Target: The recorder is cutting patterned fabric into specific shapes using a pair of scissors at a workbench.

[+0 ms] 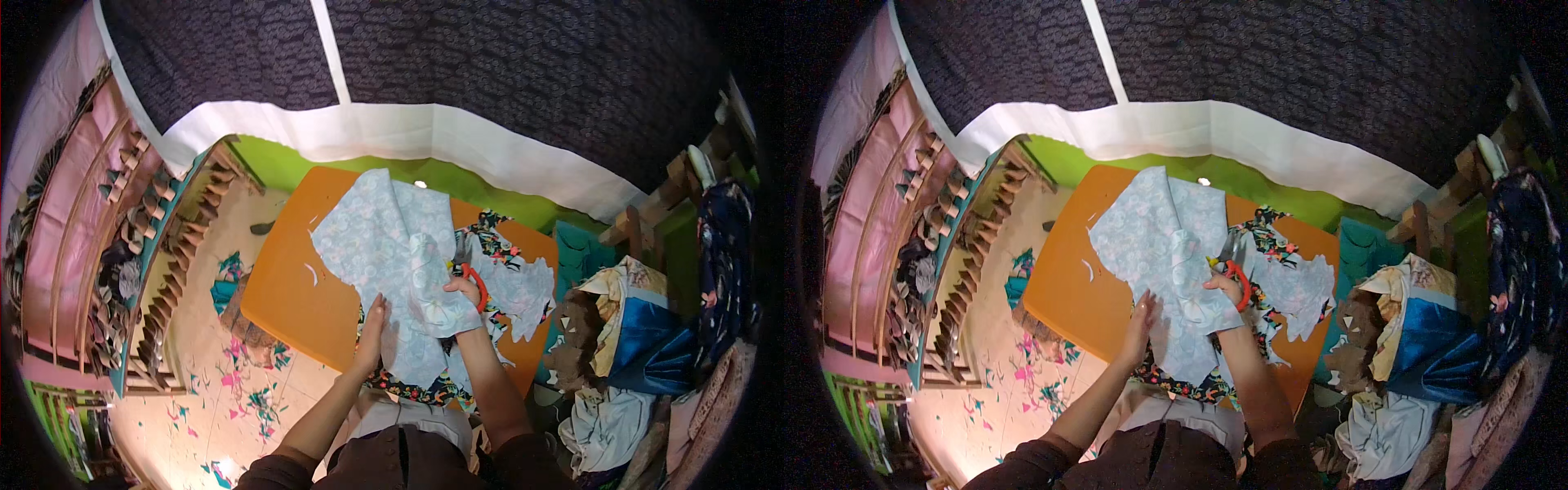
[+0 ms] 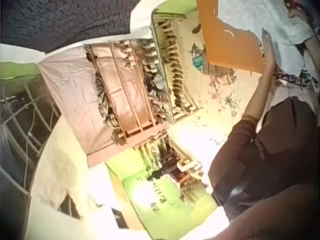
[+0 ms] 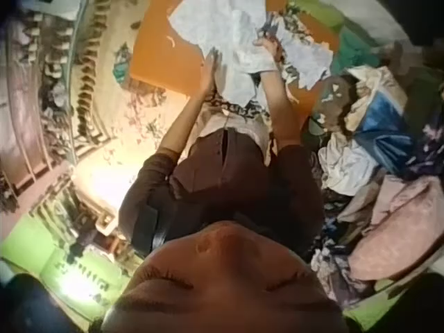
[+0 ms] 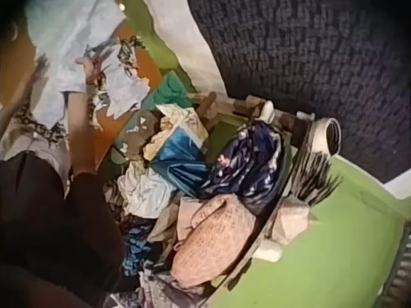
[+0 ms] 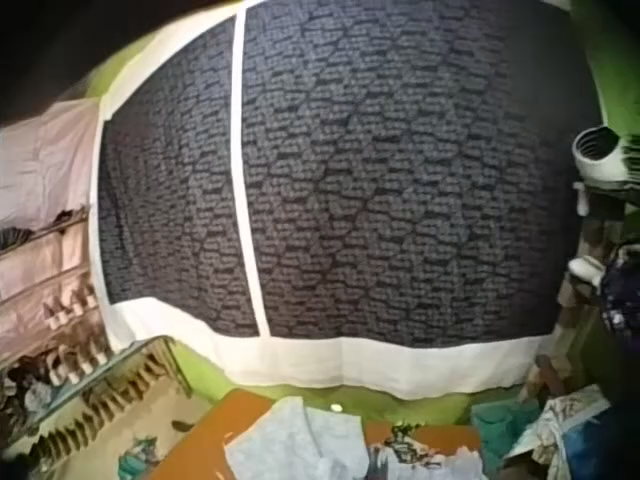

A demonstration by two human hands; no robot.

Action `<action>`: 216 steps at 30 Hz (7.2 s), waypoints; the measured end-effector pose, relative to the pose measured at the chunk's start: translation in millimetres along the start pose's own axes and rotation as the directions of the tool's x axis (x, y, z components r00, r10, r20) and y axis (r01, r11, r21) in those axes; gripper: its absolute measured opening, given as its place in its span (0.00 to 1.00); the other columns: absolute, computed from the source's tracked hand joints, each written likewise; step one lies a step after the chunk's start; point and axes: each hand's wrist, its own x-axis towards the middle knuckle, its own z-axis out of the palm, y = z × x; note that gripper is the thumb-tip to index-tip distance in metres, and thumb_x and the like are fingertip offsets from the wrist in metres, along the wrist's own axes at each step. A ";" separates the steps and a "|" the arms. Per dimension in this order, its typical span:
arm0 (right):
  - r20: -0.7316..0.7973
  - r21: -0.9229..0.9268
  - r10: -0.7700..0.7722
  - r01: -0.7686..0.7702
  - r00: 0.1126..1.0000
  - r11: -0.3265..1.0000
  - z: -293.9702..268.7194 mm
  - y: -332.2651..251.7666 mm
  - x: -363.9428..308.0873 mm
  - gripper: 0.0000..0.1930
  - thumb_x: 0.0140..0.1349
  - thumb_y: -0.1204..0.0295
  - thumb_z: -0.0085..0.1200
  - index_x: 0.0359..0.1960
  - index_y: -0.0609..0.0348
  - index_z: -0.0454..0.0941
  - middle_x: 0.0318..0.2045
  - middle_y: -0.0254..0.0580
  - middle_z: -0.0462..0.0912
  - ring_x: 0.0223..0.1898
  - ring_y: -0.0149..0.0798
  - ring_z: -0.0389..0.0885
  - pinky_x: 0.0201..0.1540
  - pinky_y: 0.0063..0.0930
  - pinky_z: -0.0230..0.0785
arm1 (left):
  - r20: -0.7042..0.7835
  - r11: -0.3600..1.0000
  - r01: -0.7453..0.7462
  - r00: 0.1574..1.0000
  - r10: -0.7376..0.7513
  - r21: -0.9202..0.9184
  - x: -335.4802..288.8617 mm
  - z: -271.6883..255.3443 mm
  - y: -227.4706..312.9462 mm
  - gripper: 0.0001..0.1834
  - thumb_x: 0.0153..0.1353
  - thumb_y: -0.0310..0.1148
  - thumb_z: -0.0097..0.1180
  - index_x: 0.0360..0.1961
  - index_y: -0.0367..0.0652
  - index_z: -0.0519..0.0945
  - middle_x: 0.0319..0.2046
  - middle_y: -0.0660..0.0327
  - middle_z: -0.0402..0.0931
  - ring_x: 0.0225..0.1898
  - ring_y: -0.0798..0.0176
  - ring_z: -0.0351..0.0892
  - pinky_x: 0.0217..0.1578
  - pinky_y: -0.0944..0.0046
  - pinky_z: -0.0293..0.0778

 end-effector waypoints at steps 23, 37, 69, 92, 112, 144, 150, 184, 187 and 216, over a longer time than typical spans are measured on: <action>-0.050 0.080 -0.332 0.335 0.942 0.939 70.8 13.7 -0.4 0.26 0.34 0.79 0.41 0.43 0.72 0.66 0.37 0.54 0.74 0.38 0.49 0.74 0.45 0.40 0.66 | 0.551 0.755 0.534 0.786 -0.279 -0.380 52.8 -87.4 71.3 0.25 0.52 0.29 0.48 0.51 0.35 0.58 0.43 0.54 0.68 0.44 0.60 0.69 0.43 0.61 0.68; -0.304 -0.426 -0.633 0.493 0.712 0.759 40.4 27.0 -28.4 0.14 0.34 0.79 0.42 0.29 0.67 0.70 0.24 0.44 0.75 0.23 0.39 0.74 0.29 0.27 0.68 | 0.528 0.822 0.547 0.750 -0.397 -0.158 63.8 -119.5 80.0 0.17 0.58 0.30 0.41 0.48 0.38 0.62 0.44 0.56 0.68 0.44 0.62 0.69 0.44 0.63 0.68; -0.243 -0.593 -0.725 0.493 0.644 0.637 103.8 70.6 19.9 0.12 0.30 0.84 0.46 0.11 0.53 0.55 0.13 0.29 0.59 0.17 0.28 0.61 0.22 0.18 0.51 | 0.636 0.023 0.675 0.706 -0.313 -0.738 70.5 -118.2 44.2 0.18 0.57 0.40 0.44 0.45 0.41 0.66 0.39 0.61 0.72 0.41 0.61 0.71 0.45 0.64 0.67; 0.015 -0.352 0.045 -0.037 0.999 0.935 84.2 162.5 -16.1 0.35 0.47 0.36 0.35 0.40 0.58 0.60 0.29 0.35 0.61 0.29 0.29 0.62 0.25 0.19 0.58 | 0.436 0.355 0.414 0.900 -0.019 -0.838 111.2 -112.2 118.8 0.25 0.59 0.48 0.32 0.53 0.45 0.58 0.53 0.56 0.57 0.54 0.54 0.55 0.55 0.54 0.49; -0.151 -0.425 -0.107 0.033 0.983 0.905 85.8 164.9 10.8 0.36 0.43 0.32 0.31 0.37 0.53 0.58 0.24 0.30 0.57 0.21 0.25 0.56 0.18 0.15 0.51 | 0.523 0.429 0.502 0.849 -0.076 -0.751 90.1 -108.6 110.3 0.26 0.58 0.51 0.34 0.52 0.46 0.59 0.51 0.58 0.59 0.52 0.56 0.57 0.53 0.56 0.52; -0.037 -0.402 -0.221 0.188 0.975 0.896 126.1 170.7 -6.0 0.32 0.49 0.35 0.24 0.35 0.54 0.57 0.20 0.30 0.55 0.15 0.23 0.51 0.17 0.14 0.48 | 0.583 0.539 0.511 0.811 -0.044 -0.670 61.7 -95.9 100.6 0.25 0.60 0.50 0.30 0.47 0.40 0.63 0.47 0.56 0.63 0.50 0.58 0.60 0.53 0.59 0.53; -0.121 -0.414 -0.129 0.068 0.984 0.908 124.4 167.0 -11.7 0.35 0.47 0.33 0.23 0.36 0.54 0.58 0.21 0.30 0.56 0.17 0.24 0.53 0.18 0.14 0.48 | 0.274 0.663 0.316 0.947 -0.170 -0.679 69.5 -99.3 87.7 0.21 0.60 0.42 0.36 0.46 0.36 0.63 0.43 0.56 0.67 0.45 0.60 0.66 0.49 0.62 0.61; -0.183 -0.371 -0.107 0.032 0.977 0.928 102.2 193.2 -20.5 0.37 0.44 0.32 0.29 0.40 0.54 0.57 0.25 0.30 0.57 0.21 0.23 0.55 0.20 0.14 0.49 | -0.135 0.774 0.438 0.895 -0.426 0.457 35.2 -88.4 163.0 0.20 0.47 0.33 0.57 0.38 0.30 0.69 0.31 0.57 0.72 0.30 0.66 0.69 0.32 0.69 0.66; -0.106 -0.319 -0.067 0.030 0.992 0.947 106.8 198.9 -22.0 0.34 0.46 0.34 0.31 0.39 0.53 0.58 0.24 0.29 0.57 0.20 0.22 0.54 0.18 0.12 0.47 | -0.129 0.984 -0.050 0.991 0.027 -0.173 48.9 -99.5 113.4 0.23 0.46 0.31 0.58 0.41 0.30 0.66 0.36 0.56 0.69 0.35 0.65 0.69 0.37 0.70 0.66; -0.263 -0.411 -0.110 -0.008 0.958 0.912 122.6 207.0 -41.1 0.38 0.36 0.28 0.26 0.31 0.52 0.57 0.17 0.27 0.55 0.10 0.20 0.46 0.09 0.12 0.38 | 0.111 0.947 0.058 0.994 -0.024 -0.316 12.2 -98.7 100.3 0.17 0.51 0.28 0.53 0.42 0.36 0.65 0.37 0.63 0.66 0.37 0.69 0.65 0.39 0.71 0.62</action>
